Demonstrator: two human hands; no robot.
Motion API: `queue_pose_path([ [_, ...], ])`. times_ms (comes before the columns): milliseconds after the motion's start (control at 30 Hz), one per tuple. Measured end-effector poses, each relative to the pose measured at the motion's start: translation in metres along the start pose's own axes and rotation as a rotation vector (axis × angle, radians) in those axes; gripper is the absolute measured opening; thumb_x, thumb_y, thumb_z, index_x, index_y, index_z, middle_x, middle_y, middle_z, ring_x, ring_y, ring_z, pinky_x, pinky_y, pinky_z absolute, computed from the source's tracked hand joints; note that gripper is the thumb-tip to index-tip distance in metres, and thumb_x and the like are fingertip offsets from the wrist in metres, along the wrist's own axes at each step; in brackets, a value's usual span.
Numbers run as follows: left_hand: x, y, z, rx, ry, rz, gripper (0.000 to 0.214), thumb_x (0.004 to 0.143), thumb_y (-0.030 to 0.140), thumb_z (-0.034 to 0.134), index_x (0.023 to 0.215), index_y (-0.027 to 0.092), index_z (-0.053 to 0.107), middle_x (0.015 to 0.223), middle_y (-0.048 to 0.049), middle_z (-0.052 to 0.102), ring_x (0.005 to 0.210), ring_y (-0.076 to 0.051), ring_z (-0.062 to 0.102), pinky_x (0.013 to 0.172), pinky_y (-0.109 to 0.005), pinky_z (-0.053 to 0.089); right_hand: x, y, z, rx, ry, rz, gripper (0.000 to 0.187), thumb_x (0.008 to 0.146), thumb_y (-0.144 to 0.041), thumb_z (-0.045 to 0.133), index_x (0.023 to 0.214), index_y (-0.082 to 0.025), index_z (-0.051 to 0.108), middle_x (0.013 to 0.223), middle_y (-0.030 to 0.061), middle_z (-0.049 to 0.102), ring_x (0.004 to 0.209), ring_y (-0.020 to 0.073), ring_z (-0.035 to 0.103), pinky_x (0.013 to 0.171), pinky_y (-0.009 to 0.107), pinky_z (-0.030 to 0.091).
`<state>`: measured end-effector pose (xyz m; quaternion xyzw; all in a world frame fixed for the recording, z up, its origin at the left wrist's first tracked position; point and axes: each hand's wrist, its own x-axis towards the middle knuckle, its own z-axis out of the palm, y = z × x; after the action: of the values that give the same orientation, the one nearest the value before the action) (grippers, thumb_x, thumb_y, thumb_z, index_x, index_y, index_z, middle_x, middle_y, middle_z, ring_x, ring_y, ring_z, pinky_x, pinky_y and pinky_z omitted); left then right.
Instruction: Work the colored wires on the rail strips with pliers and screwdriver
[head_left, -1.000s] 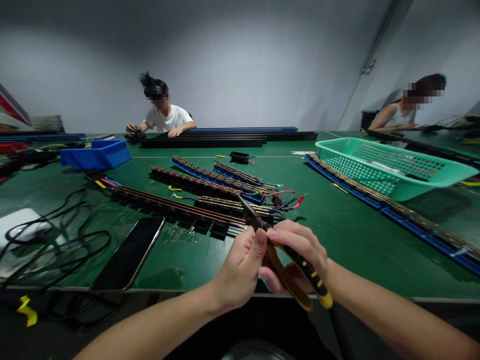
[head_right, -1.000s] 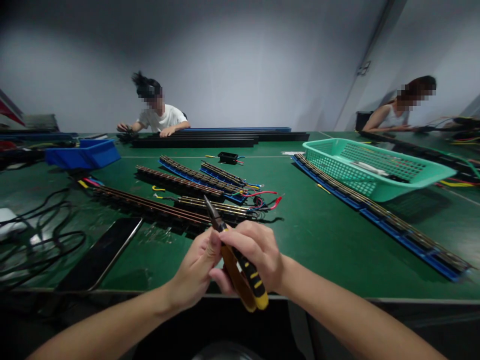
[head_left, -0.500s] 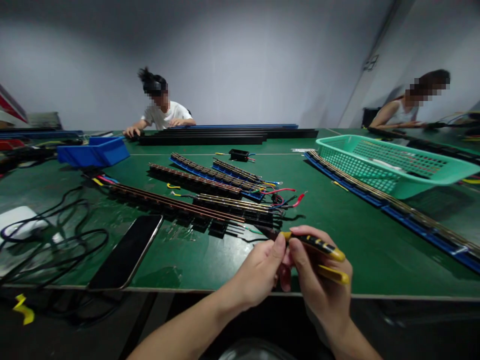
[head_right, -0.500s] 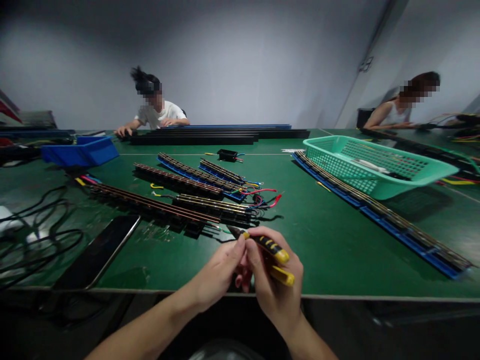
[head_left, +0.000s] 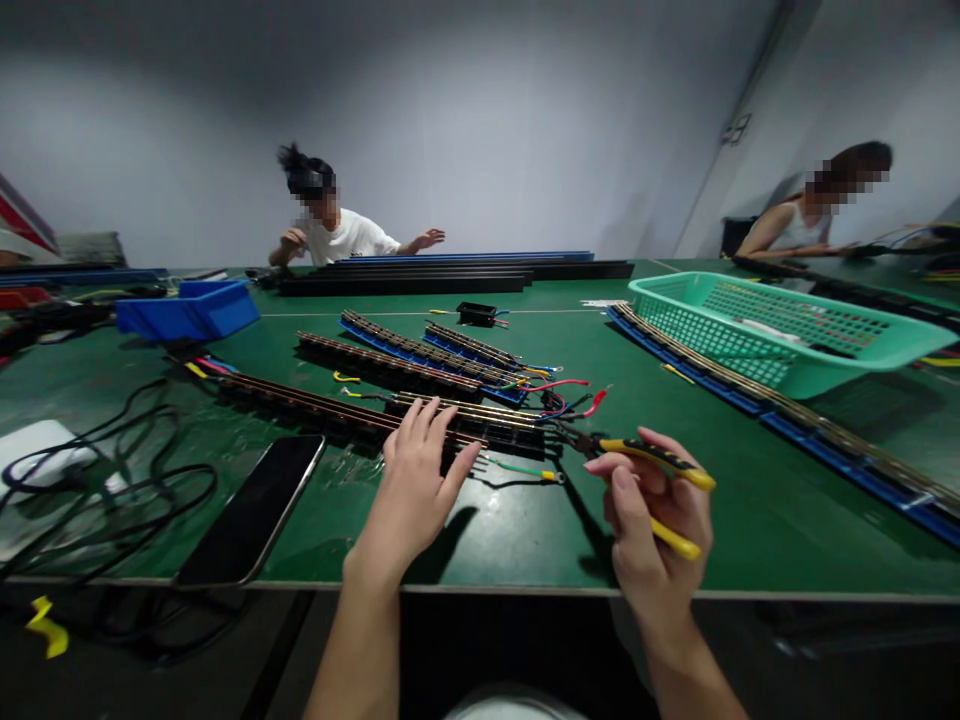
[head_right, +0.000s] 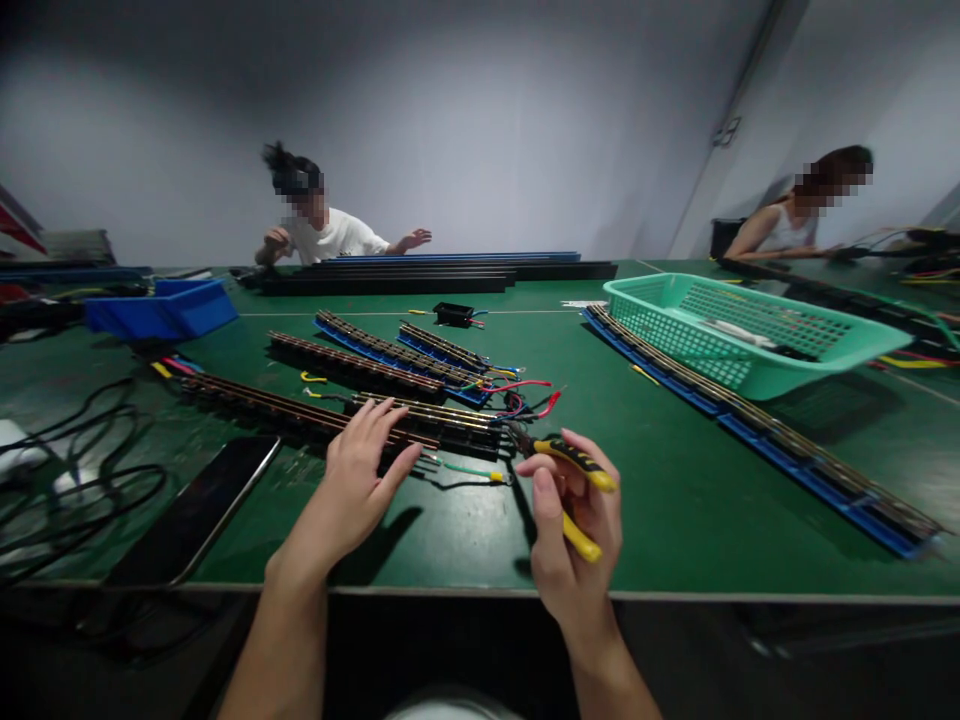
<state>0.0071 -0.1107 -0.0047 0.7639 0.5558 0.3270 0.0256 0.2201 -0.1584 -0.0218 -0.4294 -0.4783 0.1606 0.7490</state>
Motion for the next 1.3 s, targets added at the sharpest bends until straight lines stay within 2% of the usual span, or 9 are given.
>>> queue_pose_path([
  [100,0.002,0.006,0.007,0.14,-0.193,0.02,0.061,0.1,0.057,0.038,0.147,0.018,0.043,0.159,-0.0166,0.036,0.151,-0.035,0.021,0.117,-0.061,0.023,-0.003,0.001,0.0,-0.031,-0.048,-0.025,0.039,0.093,-0.028,0.059,0.131,-0.023,0.05,0.088,0.0057,0.072,0.074,0.0182,0.07,0.065,0.03,0.055],
  [200,0.012,0.019,0.013,0.186,-0.335,0.065,0.066,0.101,0.058,0.035,0.151,0.016,0.037,0.161,-0.0173,0.031,0.151,-0.034,0.022,0.117,-0.058,0.024,-0.004,0.002,0.0,-0.099,-0.121,-0.046,0.041,0.094,-0.025,0.058,0.134,-0.023,0.05,0.093,0.006,0.073,0.08,0.0173,0.071,0.073,0.029,0.057],
  [333,0.022,0.029,0.02,0.287,-0.321,0.007,0.065,0.102,0.057,0.033,0.151,0.014,0.039,0.161,-0.0172,0.031,0.15,-0.035,0.022,0.118,-0.057,0.024,-0.001,0.005,-0.005,-0.252,-0.264,-0.141,0.041,0.093,-0.017,0.058,0.132,-0.025,0.05,0.09,0.0024,0.073,0.077,0.0144,0.072,0.07,0.023,0.057],
  [533,0.02,0.026,0.023,0.301,-0.299,0.041,0.059,0.103,0.053,0.032,0.15,0.018,0.042,0.161,-0.0135,0.033,0.15,-0.032,0.024,0.119,-0.055,0.025,0.004,0.009,-0.007,-0.363,-0.619,-0.545,0.044,0.09,-0.007,0.048,0.131,-0.024,0.053,0.097,0.0065,0.072,0.08,0.0177,0.07,0.072,0.029,0.055],
  [800,0.019,0.032,0.018,0.293,-0.342,-0.011,0.064,0.101,0.055,0.04,0.153,0.017,0.037,0.162,-0.0153,0.028,0.151,-0.034,0.021,0.118,-0.061,0.021,0.005,0.01,-0.009,-0.409,-0.738,-0.572,0.051,0.089,-0.004,0.046,0.135,-0.024,0.053,0.087,0.0047,0.069,0.071,0.0175,0.064,0.061,0.028,0.049],
  [1033,0.007,0.041,0.024,0.234,-0.333,-0.032,0.066,0.101,0.057,0.036,0.154,0.018,0.034,0.163,-0.0176,0.022,0.152,-0.035,0.015,0.119,-0.064,0.014,0.004,0.006,-0.003,-0.366,-0.547,-0.517,0.048,0.087,-0.005,0.053,0.132,-0.024,0.052,0.101,0.0057,0.073,0.077,0.0151,0.07,0.069,0.025,0.055],
  [1100,0.006,0.041,0.025,0.233,-0.317,-0.018,0.065,0.1,0.056,0.039,0.154,0.019,0.036,0.163,-0.0176,0.024,0.151,-0.035,0.018,0.118,-0.065,0.015,0.002,0.006,-0.002,-0.359,-0.442,-0.418,0.045,0.088,-0.008,0.057,0.13,-0.025,0.054,0.106,0.0055,0.073,0.079,0.0142,0.072,0.071,0.023,0.056],
  [1233,0.006,0.039,0.027,0.246,-0.284,-0.006,0.061,0.1,0.05,0.045,0.153,0.021,0.038,0.162,-0.0158,0.028,0.15,-0.034,0.024,0.118,-0.063,0.019,-0.004,0.002,-0.003,-0.261,-0.175,-0.118,0.039,0.091,-0.018,0.06,0.129,-0.025,0.055,0.094,0.0026,0.074,0.08,0.0151,0.073,0.069,0.022,0.057],
  [1300,0.005,0.038,0.028,0.255,-0.27,-0.002,0.06,0.1,0.048,0.048,0.152,0.021,0.038,0.162,-0.0151,0.029,0.149,-0.034,0.026,0.118,-0.062,0.02,-0.007,-0.001,-0.003,-0.181,-0.032,-0.065,0.036,0.092,-0.022,0.06,0.128,-0.024,0.057,0.089,0.0022,0.074,0.077,0.0152,0.072,0.066,0.023,0.056],
])
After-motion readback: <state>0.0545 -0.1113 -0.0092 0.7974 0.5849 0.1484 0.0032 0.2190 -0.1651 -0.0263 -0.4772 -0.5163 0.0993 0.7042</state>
